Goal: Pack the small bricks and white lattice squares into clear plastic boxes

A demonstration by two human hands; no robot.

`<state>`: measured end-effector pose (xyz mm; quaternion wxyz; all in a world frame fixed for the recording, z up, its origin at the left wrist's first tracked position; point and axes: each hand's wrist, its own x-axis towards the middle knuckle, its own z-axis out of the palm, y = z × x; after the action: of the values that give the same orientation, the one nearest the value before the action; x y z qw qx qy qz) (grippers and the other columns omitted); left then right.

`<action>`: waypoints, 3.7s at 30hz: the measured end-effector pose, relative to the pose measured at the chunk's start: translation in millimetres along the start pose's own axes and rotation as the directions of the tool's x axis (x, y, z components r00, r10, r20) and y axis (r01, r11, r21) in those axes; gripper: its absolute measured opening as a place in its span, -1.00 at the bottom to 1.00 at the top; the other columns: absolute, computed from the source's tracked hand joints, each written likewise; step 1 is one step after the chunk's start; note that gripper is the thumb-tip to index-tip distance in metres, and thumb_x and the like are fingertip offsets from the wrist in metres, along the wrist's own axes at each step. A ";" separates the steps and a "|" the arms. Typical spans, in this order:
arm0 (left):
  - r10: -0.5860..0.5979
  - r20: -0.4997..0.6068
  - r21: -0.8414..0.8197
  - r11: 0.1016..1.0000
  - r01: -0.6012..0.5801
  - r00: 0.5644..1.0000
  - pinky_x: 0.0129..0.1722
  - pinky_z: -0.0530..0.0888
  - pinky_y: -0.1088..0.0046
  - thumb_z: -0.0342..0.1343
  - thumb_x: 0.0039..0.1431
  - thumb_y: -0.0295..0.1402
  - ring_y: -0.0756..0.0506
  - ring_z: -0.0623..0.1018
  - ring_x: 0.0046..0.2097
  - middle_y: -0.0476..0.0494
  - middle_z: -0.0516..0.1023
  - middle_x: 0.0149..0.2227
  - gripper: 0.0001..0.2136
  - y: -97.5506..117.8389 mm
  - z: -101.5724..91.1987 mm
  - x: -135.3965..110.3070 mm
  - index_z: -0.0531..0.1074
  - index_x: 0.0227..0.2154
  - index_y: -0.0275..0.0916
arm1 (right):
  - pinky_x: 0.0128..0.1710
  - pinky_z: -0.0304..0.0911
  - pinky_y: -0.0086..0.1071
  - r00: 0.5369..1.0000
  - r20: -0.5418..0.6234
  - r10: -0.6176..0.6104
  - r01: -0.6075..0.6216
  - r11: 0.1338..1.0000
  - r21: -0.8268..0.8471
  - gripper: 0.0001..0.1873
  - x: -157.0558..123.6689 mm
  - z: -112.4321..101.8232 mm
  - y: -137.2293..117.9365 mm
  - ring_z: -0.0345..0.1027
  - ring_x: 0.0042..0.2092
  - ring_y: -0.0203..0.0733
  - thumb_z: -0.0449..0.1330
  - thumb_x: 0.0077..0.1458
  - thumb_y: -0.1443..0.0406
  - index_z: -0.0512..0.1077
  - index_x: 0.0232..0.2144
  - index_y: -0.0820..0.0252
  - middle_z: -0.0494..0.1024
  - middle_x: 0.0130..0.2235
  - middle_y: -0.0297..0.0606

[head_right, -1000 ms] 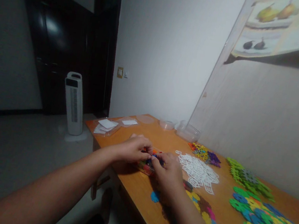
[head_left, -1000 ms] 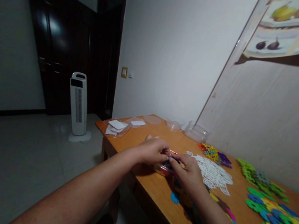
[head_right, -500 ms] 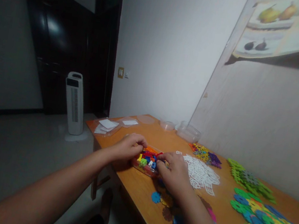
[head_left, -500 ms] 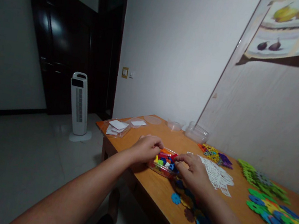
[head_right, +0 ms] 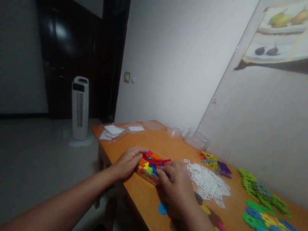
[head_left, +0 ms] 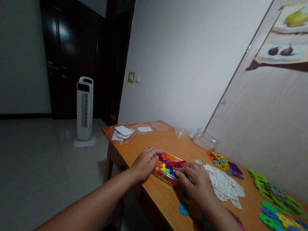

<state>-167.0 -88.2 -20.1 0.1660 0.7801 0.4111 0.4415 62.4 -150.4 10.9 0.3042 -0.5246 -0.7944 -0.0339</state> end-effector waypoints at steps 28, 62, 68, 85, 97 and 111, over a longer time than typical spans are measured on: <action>0.003 -0.015 0.222 0.975 0.000 1.000 0.32 0.12 0.24 -0.41 0.42 -0.13 -0.07 0.29 0.24 -0.14 0.42 0.17 -0.49 1.8 1.5 -8.4 0.40 0.08 -0.16 | 0.09 0.21 -0.11 0.996 -0.023 0.086 -0.087 0.993 -0.081 -0.58 -1.9 5.1 19.0 0.36 0.04 -0.01 -0.05 0.28 0.18 0.55 -0.05 0.10 0.58 -0.06 -0.11; -0.104 -0.001 0.231 0.968 0.101 0.995 0.25 0.19 0.23 -0.32 0.38 -0.14 -0.14 0.35 0.19 -0.18 0.45 0.14 -0.49 -11.8 1.9 8.2 0.54 -0.02 -0.15 | -0.01 0.15 -0.25 0.997 -0.025 0.072 -0.076 0.979 -0.189 -0.59 0.0 -4.8 8.7 0.38 -0.04 -0.09 -0.02 0.31 0.12 0.59 -0.11 0.06 0.63 -0.12 -0.21; -0.077 -0.020 0.258 0.963 0.080 0.997 0.22 0.23 0.28 -0.15 0.33 -0.07 -0.14 0.35 0.18 -0.14 0.49 0.07 -0.59 -1.8 -3.0 12.4 0.55 -0.13 -0.13 | -0.17 0.14 -0.29 0.993 -0.075 0.092 -0.106 0.970 -0.217 -0.51 0.4 -8.8 8.9 0.40 -0.21 -0.12 -0.09 0.34 0.09 0.60 -0.33 0.09 0.62 -0.32 -0.21; -0.122 0.106 0.395 0.916 0.071 0.987 -0.10 0.39 0.34 0.07 0.14 -0.21 -0.18 0.48 -0.11 -0.19 0.58 -0.24 -0.75 14.2 -11.2 44.6 0.59 -0.34 -0.22 | 0.01 0.28 -0.19 0.982 -0.178 0.063 -0.077 0.994 -0.074 -0.58 0.2 3.9 25.1 0.43 0.00 -0.05 -0.02 0.30 0.11 0.57 -0.07 0.10 0.63 -0.10 -0.19; 0.007 0.217 0.227 0.972 -0.057 0.976 0.06 0.38 0.36 -0.04 0.24 -0.25 -0.12 0.44 0.03 -0.09 0.53 -0.02 -0.70 17.2 -20.7 37.7 0.51 -0.07 -0.13 | 0.06 0.24 -0.08 0.975 -0.197 0.104 -0.117 0.992 -0.056 -0.59 -0.4 4.9 15.2 0.38 0.05 0.02 0.05 0.25 0.11 0.55 -0.02 0.14 0.60 -0.05 -0.10; 0.026 0.197 0.365 0.926 -0.098 0.980 0.08 0.33 0.25 -0.03 0.24 -0.31 -0.17 0.43 0.05 -0.08 0.56 -0.01 -0.70 16.4 -18.6 32.6 0.52 -0.05 -0.06 | 0.09 0.18 -0.09 0.971 -0.190 0.142 -0.167 0.979 -0.118 -0.61 0.4 2.6 22.2 0.33 0.09 0.02 0.01 0.24 0.21 0.54 -0.02 0.15 0.59 -0.02 -0.10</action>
<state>-165.3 -74.4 18.4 0.0387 0.8482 0.4451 0.2845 80.1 -139.1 3.1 0.3409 -0.5988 -0.7163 -0.1103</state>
